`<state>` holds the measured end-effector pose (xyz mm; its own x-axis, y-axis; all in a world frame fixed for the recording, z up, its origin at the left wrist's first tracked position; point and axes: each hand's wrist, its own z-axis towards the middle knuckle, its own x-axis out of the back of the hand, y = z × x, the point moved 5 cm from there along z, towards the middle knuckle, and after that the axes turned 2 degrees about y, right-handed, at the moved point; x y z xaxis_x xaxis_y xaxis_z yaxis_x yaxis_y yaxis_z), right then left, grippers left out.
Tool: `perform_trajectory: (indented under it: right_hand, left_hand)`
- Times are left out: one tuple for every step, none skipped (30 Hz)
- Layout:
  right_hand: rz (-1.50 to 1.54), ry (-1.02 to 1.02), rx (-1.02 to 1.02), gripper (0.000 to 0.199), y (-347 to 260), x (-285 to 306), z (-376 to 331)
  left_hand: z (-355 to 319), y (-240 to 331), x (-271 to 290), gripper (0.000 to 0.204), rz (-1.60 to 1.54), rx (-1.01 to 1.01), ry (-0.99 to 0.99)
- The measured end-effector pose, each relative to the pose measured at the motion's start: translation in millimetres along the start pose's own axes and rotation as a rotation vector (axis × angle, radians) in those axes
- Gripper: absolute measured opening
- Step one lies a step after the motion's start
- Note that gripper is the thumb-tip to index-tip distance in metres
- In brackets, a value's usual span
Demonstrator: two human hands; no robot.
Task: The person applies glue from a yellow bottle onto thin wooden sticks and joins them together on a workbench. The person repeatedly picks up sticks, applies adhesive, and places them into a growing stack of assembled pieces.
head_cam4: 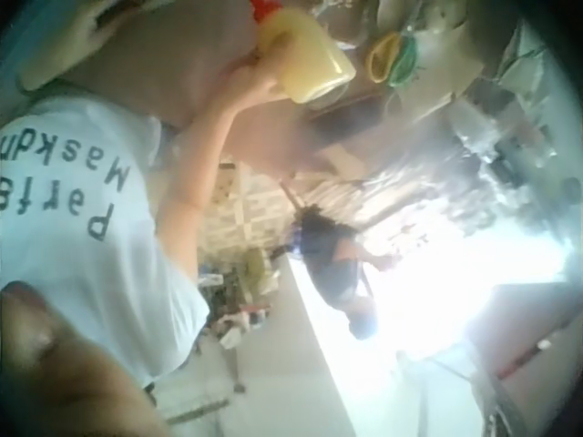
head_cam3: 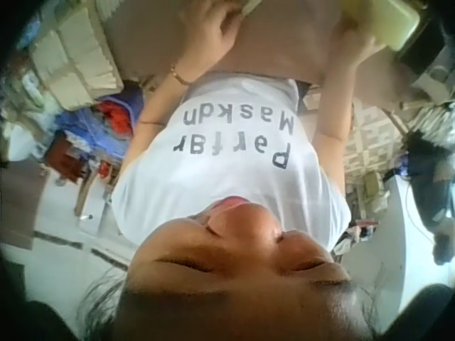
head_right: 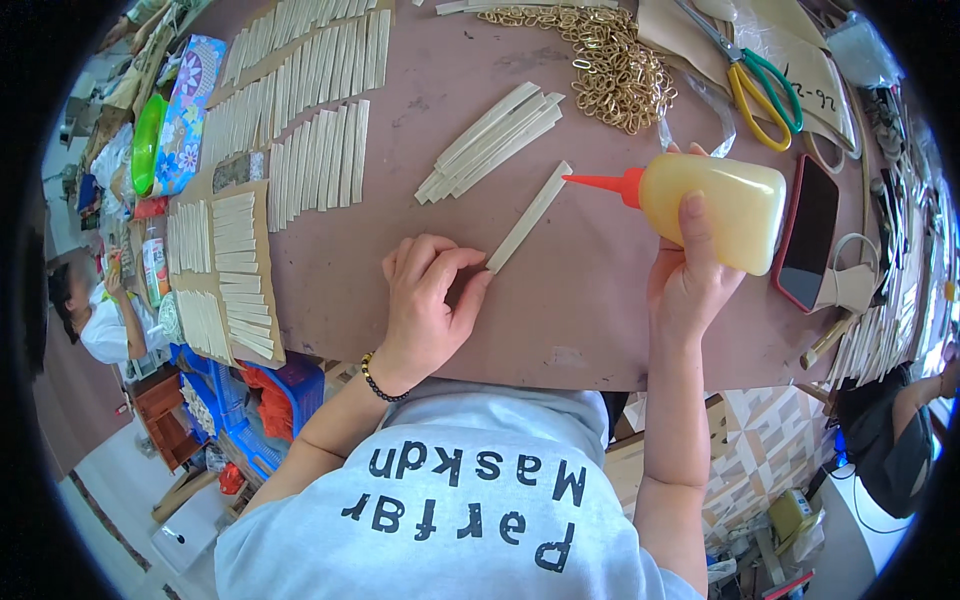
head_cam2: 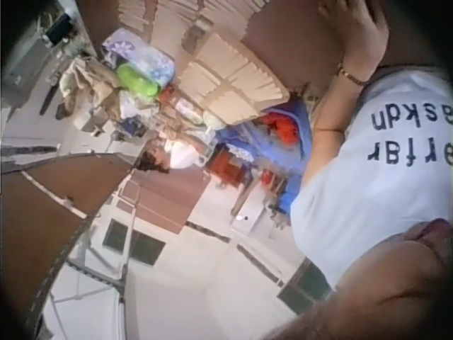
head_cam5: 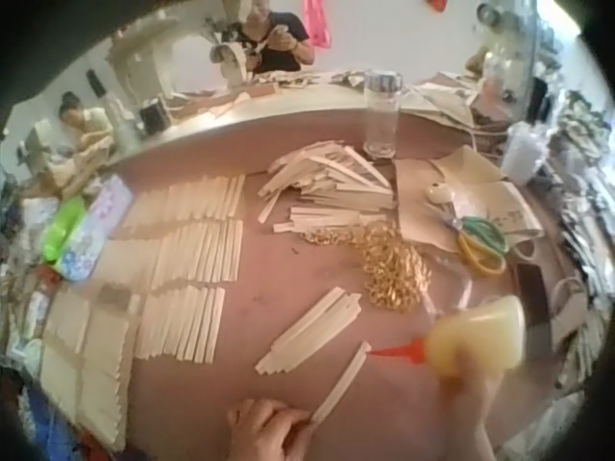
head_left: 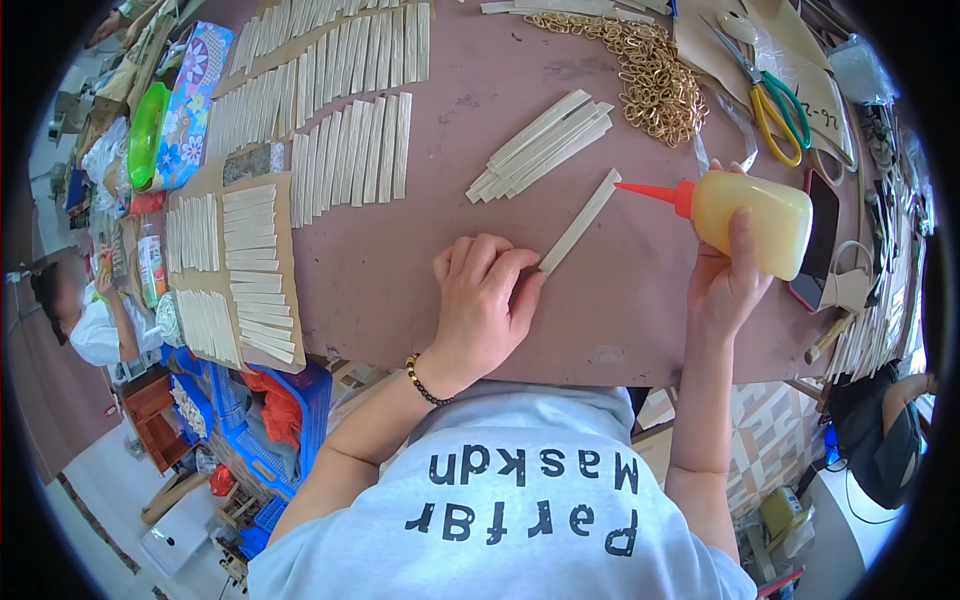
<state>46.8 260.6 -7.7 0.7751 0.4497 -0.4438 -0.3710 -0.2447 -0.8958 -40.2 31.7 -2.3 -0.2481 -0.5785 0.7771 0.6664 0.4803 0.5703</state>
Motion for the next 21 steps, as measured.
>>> perform_trajectory:
  right_hand:
    - [-0.012,0.004,-0.002,0.049,0,-1,2]
    - [-0.026,-0.001,0.005,0.049,0,-2,2]
    - [-0.04,-0.006,0.011,0.048,0,-2,2]
    - [-0.054,-0.011,0.017,0.048,0,-3,3]
    - [-0.072,-0.015,0.029,0.048,1,-3,3]
    - [-0.091,-0.018,0.04,0.048,2,-3,4]
    - [-0.11,-0.022,0.052,0.048,2,-3,5]
    - [-0.111,-0.027,0.046,0.048,3,-3,4]
    - [-0.112,-0.032,0.04,0.049,4,-3,4]
    - [-0.113,-0.038,0.034,0.049,4,-3,3]
    - [-0.116,-0.054,0.03,0.05,4,-4,1]
    - [-0.12,-0.071,0.025,0.05,3,-5,-1]
    - [-0.124,-0.087,0.021,0.051,3,-6,-2]
    - [-0.129,-0.081,0.027,0.051,3,-5,-2]
    - [-0.135,-0.075,0.034,0.051,3,-4,0]
    - [-0.14,-0.069,0.04,0.052,3,-3,0]
    - [-0.141,-0.077,0.03,0.051,3,-4,-1]
    - [-0.142,-0.085,0.019,0.051,4,-5,-2]
    - [-0.144,-0.093,0.008,0.05,5,-5,-3]
    - [-0.135,-0.123,0.006,0.051,6,-6,-6]
    - [-0.125,-0.153,0.005,0.051,7,-7,-11]
  left_hand:
    - [1,0,0,0.021,-0.003,0.001,0.006]
    - [0,-1,-1,0.02,-0.006,0.008,0.007]
    - [0,-1,-2,0.02,-0.007,0.013,0.006]
    - [0,-2,-2,0.02,-0.007,0.018,0.004]
    - [0,-2,-2,0.02,-0.007,0.023,0.001]
    - [1,-2,-2,0.02,-0.011,0.024,-0.002]
    - [1,-2,-2,0.02,-0.014,0.025,-0.005]
    - [2,-2,-1,0.02,-0.015,0.024,-0.007]
    - [2,-2,-1,0.02,-0.017,0.027,-0.01]
    - [1,-2,-1,0.02,-0.019,0.031,-0.014]
    - [1,-3,-1,0.02,-0.019,0.036,-0.016]
    - [1,-3,-1,0.02,-0.02,0.035,-0.017]
    - [1,-3,-1,0.02,-0.022,0.035,-0.017]
    - [1,-3,-1,0.02,-0.023,0.034,-0.019]
    - [1,-3,-1,0.02,-0.027,0.035,-0.02]
    - [1,-3,0,0.02,-0.03,0.037,-0.021]
    - [0,-3,1,0.021,-0.032,0.041,-0.023]
    - [0,-3,1,0.021,-0.034,0.04,-0.027]
    - [0,-3,1,0.021,-0.036,0.039,-0.032]
    - [-1,-3,1,0.021,-0.036,0.038,-0.037]
    - [-1,-3,2,0.022,-0.037,0.039,-0.043]
